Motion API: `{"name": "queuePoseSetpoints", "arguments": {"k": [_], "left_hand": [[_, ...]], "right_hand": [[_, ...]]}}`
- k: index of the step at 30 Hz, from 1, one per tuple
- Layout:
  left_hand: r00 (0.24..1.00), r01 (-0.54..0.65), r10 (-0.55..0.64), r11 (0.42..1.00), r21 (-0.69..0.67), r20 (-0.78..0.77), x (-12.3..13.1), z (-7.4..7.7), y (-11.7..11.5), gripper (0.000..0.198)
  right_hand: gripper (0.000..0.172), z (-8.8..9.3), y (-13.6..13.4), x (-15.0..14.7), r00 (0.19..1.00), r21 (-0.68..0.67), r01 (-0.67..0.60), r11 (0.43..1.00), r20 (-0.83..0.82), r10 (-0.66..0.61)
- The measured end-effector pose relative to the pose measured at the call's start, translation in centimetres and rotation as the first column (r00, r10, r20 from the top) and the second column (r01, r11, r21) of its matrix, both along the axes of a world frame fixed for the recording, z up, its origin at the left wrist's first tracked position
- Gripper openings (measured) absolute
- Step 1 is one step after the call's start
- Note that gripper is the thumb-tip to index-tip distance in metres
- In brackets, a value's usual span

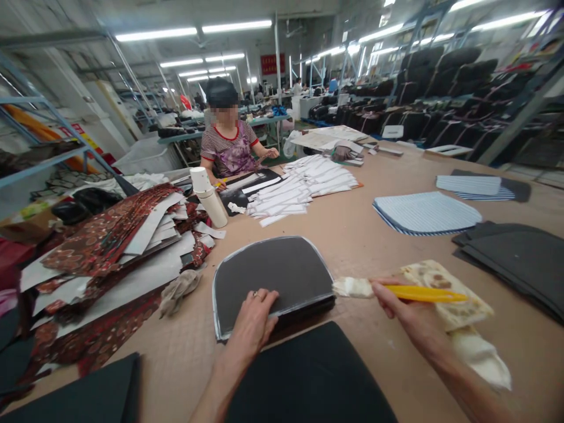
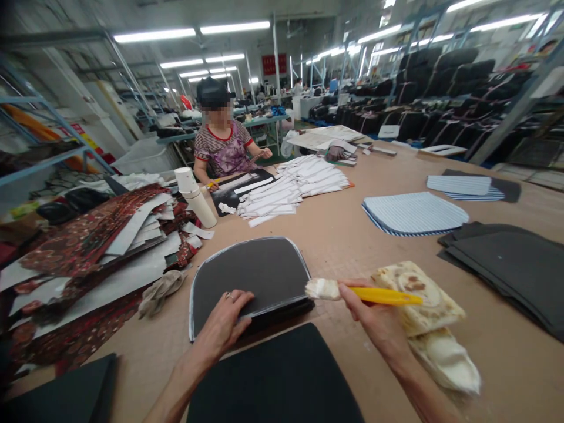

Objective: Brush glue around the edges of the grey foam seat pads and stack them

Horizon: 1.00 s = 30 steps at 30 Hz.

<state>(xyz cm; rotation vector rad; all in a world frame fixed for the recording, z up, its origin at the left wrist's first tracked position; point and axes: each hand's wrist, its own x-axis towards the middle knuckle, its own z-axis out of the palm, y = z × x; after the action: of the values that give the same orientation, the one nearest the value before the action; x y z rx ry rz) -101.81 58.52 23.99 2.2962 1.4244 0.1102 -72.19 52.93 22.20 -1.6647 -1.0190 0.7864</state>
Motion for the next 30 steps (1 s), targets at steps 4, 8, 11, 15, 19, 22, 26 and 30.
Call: {"name": "queuePoseSetpoints", "arguments": {"k": [4, 8, 11, 15, 19, 22, 26, 30], "left_hand": [[0.998, -0.003, 0.003, 1.0, -0.009, -0.068, 0.5, 0.3, -0.3, 0.027], [1.0, -0.012, 0.012, 1.0, -0.027, -0.021, 0.0, 0.0, 0.1, 0.025], [1.0, -0.003, 0.004, 0.999, -0.041, 0.023, -0.4, -0.2, 0.3, 0.024], [1.0, 0.016, -0.016, 0.999, -0.029, -0.003, -0.2, -0.2, 0.0, 0.025], [0.993, -0.087, 0.089, 0.996, 0.026, -0.08, 0.5, -0.6, -0.6, 0.033], [0.983, -0.175, 0.17, 0.982, 0.066, 0.063, 0.2, -0.9, -0.6, 0.029], [0.933, -0.237, 0.181, 0.959, 0.154, 0.31, -0.9, -0.4, 0.4, 0.027], [0.939, -0.23, 0.12, 0.916, 0.329, 0.322, -2.1, 2.8, 0.9, 0.026]], "right_hand": [[0.035, 0.4, 0.6, -3.3, 0.99, -0.069, -0.14, 0.988, -0.022, 0.138], [0.033, -0.4, 1.2, -4.3, 0.971, -0.102, -0.239, 0.966, 0.006, 0.241], [0.036, -1.4, 1.4, -1.9, 0.988, -0.125, -0.112, 0.986, 0.097, 0.124], [0.039, -1.8, 0.9, 2.2, 0.995, -0.037, 0.095, 0.995, 0.013, -0.095], [0.05, -0.9, 0.5, 3.2, 0.992, 0.031, 0.012, 0.999, -0.127, -0.008], [0.051, -0.8, 0.9, 2.7, 0.994, 0.008, -0.093, 0.996, -0.058, 0.094], [0.045, -2.2, 2.8, 1.9, 0.983, 0.132, -0.177, 0.975, 0.069, 0.169], [0.05, -2.3, 5.5, 0.9, 0.922, 0.147, -0.229, 0.962, 0.351, 0.165]]}}
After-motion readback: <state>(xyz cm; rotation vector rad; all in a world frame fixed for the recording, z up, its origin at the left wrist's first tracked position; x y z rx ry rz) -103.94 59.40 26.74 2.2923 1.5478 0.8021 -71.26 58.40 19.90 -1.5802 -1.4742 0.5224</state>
